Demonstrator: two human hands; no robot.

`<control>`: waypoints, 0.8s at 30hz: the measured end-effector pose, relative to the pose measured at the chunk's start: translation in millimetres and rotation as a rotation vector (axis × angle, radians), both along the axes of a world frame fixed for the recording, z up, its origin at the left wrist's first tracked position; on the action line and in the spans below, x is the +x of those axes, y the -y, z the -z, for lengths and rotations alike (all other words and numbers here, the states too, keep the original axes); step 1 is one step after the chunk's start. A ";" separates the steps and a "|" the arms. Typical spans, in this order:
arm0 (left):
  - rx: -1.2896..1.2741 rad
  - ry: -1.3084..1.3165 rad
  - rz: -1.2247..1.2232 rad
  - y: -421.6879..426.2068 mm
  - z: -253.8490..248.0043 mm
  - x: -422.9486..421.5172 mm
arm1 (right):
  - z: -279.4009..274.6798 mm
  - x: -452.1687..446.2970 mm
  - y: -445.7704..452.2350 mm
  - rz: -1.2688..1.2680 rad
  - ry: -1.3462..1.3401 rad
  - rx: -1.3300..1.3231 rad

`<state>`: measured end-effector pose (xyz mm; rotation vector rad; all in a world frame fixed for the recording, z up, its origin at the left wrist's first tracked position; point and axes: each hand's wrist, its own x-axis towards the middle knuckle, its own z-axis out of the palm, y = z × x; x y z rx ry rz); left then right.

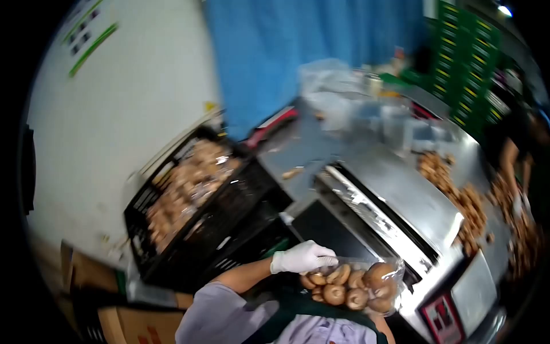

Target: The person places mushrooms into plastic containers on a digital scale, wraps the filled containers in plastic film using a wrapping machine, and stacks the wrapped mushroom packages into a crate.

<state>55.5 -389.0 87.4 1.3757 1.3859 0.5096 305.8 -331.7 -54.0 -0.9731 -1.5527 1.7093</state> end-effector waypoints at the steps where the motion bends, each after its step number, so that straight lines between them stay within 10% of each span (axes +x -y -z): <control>1: 0.042 0.183 -0.193 12.8 18.0 -13.3 | 37.9 -10.1 3.5 0.024 0.142 0.213; 2: 0.123 0.252 -0.389 29.1 18.2 -26.6 | 80.7 -14.3 6.1 0.058 0.181 0.427; 4: 0.274 0.381 -0.756 58.8 15.1 -56.1 | -3.1 -41.2 7.8 0.036 0.370 0.726; 7: 0.404 0.294 -1.318 109.6 -27.7 -107.6 | -10.7 -43.1 3.7 -0.017 0.373 0.706; 12: 0.872 0.669 -1.504 199.1 -38.1 -234.1 | -9.2 -44.1 -6.5 -0.060 0.360 0.623; 17: 0.640 0.907 -1.815 306.7 39.3 -401.3 | 1.1 -45.2 -9.4 -0.039 0.340 0.583; 20: 0.319 0.305 -2.148 299.9 53.6 -403.4 | 2.3 -45.1 -7.8 -0.007 0.404 0.528; 21: 0.083 0.015 -2.139 359.0 151.0 -499.1 | 7.0 -44.6 -7.2 -0.003 0.409 0.524; 24: 0.103 -0.021 -1.981 331.3 114.7 -449.8 | 5.3 -46.9 -4.4 0.055 0.446 0.608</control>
